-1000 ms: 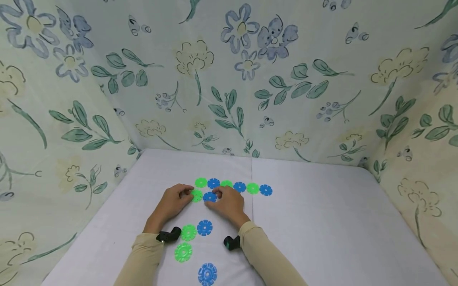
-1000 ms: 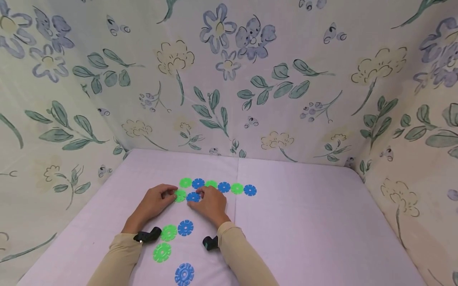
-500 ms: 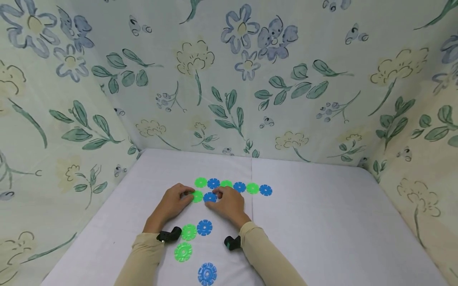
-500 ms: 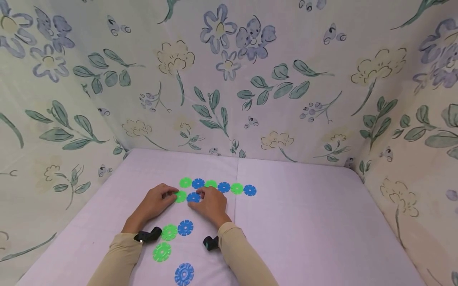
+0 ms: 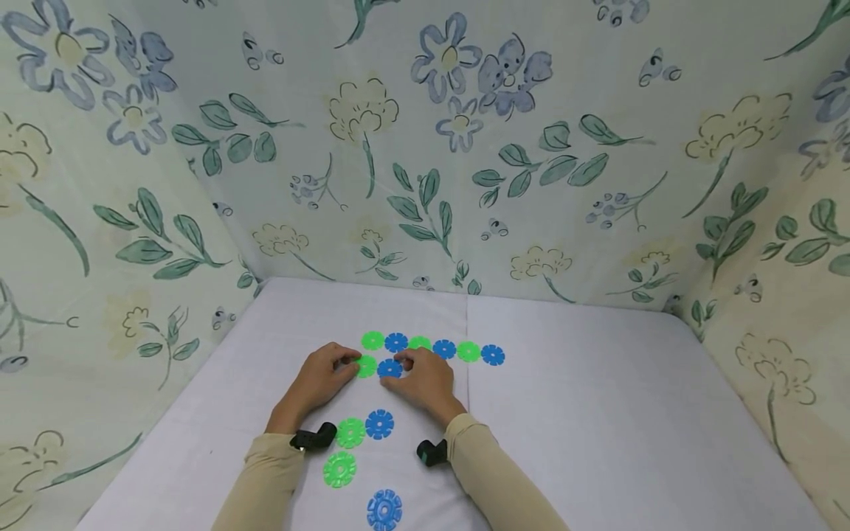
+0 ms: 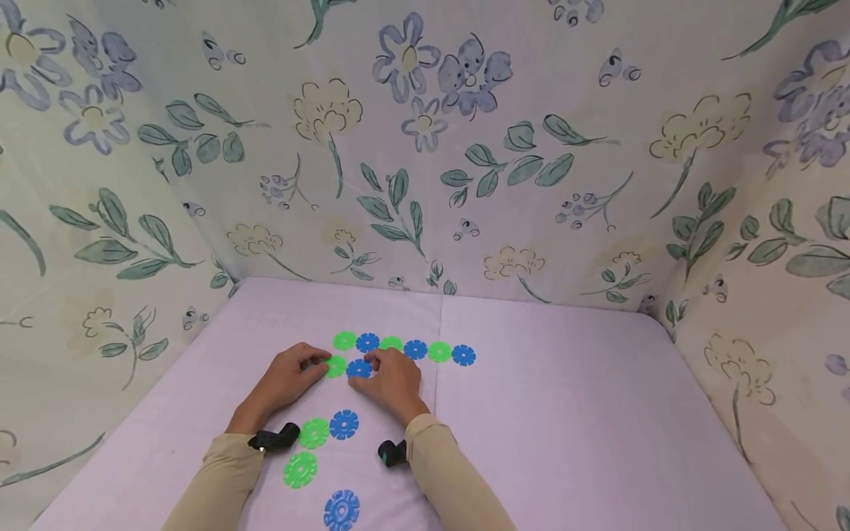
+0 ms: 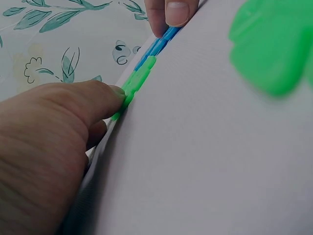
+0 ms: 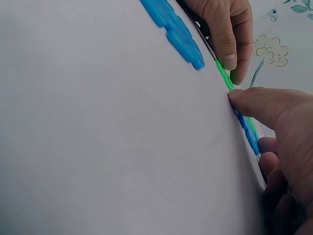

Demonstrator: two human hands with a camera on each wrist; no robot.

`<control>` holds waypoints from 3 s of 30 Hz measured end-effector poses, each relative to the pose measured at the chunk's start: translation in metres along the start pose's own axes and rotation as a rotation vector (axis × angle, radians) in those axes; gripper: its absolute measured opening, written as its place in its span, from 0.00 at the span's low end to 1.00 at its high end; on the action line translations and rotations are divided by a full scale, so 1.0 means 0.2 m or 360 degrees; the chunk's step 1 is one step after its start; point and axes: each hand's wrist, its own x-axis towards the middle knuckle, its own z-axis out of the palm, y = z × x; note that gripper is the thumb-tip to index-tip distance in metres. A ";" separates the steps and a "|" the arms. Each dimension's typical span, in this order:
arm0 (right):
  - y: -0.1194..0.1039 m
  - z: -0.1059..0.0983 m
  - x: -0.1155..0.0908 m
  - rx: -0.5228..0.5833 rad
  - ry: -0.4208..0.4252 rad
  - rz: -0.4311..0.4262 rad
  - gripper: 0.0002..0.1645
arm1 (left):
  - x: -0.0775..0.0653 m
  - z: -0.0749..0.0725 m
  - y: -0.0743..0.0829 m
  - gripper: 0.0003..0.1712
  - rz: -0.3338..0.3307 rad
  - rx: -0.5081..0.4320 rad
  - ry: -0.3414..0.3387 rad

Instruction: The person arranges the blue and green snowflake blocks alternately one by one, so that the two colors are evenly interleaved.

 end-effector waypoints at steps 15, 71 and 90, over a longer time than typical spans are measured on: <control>0.02 -0.07 -0.05 0.0324 -0.0137 -0.0046 0.25 | -0.01 -0.01 0.00 0.14 -0.0035 0.0029 -0.0007; -0.20 -0.03 -0.28 0.0188 -0.0544 -0.0642 0.25 | 0.00 -0.01 0.01 0.13 0.0019 0.0015 -0.0004; -0.19 0.02 -0.29 -0.0018 -0.0532 -0.0622 0.28 | -0.01 -0.01 0.00 0.12 0.0016 -0.0033 -0.0007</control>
